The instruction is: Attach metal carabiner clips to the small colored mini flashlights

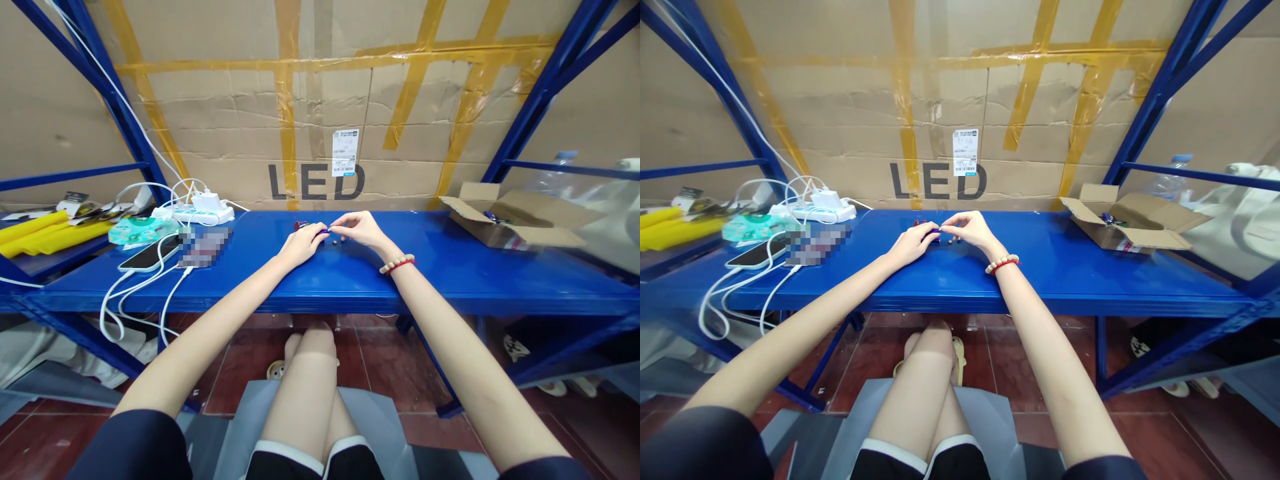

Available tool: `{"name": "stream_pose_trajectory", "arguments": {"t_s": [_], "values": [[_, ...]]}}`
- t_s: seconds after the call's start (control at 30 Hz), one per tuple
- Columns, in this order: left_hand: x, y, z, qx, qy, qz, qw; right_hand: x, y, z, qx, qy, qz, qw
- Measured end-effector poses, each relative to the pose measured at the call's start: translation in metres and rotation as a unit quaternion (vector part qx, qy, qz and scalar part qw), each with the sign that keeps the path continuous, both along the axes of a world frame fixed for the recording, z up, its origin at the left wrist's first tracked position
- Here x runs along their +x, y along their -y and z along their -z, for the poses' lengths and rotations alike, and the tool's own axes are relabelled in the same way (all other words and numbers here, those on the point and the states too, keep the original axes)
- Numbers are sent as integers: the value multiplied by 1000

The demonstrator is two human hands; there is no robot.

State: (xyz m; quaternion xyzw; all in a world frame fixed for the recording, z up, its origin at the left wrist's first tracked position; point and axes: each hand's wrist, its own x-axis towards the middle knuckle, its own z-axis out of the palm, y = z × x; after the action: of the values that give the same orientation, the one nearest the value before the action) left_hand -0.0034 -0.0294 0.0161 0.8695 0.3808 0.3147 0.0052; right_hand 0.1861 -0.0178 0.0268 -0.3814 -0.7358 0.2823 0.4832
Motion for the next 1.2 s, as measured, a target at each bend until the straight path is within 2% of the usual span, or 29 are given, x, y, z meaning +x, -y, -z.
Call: {"name": "stream_pose_trajectory", "arguments": {"t_s": [0.4,0.77,1.2], "values": [[0,1,0,-8,5,2,1000,-2,2,-2,-8,-13,1,1000],[-1,-6,4,-7,25,67,997,0,3,-2,-11,-30,-2,999],[1,4,-1,-34,13,13,999,-2,6,-5,-8,-42,-3,999]]}}
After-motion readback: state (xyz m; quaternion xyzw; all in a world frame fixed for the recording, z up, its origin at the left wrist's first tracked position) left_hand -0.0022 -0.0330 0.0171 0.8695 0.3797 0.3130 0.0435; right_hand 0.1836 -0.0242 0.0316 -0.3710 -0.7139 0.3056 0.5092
